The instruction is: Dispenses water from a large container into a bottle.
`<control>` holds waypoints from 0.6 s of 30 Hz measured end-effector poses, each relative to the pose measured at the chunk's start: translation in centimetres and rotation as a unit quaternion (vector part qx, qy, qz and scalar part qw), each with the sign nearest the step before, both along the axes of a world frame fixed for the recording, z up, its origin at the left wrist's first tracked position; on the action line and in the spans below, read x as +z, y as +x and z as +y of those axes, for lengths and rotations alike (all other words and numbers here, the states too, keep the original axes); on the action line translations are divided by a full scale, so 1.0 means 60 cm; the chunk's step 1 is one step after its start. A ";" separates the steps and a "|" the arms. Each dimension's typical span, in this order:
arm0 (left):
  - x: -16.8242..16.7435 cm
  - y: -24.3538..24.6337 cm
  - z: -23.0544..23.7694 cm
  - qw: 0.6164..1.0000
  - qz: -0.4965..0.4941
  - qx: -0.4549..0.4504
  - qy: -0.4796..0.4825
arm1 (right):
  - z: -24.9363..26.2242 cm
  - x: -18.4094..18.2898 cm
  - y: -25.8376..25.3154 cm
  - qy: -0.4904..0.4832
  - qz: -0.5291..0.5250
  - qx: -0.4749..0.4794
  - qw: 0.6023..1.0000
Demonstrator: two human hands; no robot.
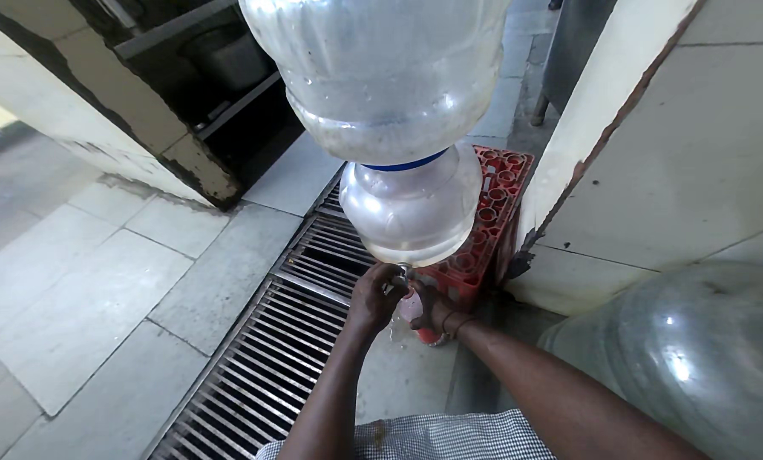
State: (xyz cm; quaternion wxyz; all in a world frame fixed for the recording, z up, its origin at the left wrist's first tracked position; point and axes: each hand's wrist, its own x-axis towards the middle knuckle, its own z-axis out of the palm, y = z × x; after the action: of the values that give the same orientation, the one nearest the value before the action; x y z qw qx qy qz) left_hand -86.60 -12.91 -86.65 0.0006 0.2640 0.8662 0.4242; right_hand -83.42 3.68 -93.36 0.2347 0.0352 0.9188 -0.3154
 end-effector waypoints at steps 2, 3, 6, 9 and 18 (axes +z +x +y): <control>0.000 0.000 0.000 1.000 0.005 0.001 -0.005 | 0.000 -0.002 0.001 0.001 0.003 0.001 1.000; 0.000 0.001 0.000 1.000 0.008 0.000 -0.004 | 0.000 -0.003 0.001 0.003 0.005 0.001 1.000; -0.002 0.001 -0.001 1.000 0.013 -0.003 0.002 | 0.000 -0.005 0.000 0.008 0.005 0.004 1.000; 0.000 0.001 -0.001 1.000 0.004 -0.001 0.001 | 0.000 -0.005 -0.001 0.003 0.001 0.002 1.000; 0.000 0.001 0.000 1.000 0.001 0.001 -0.003 | -0.001 -0.012 -0.001 0.005 0.012 0.001 1.000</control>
State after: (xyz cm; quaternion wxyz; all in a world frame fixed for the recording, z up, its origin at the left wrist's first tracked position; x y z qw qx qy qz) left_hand -86.53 -12.93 -86.68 -0.0001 0.2633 0.8676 0.4218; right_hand -83.48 3.64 -94.06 0.2238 0.0318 0.9232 -0.3107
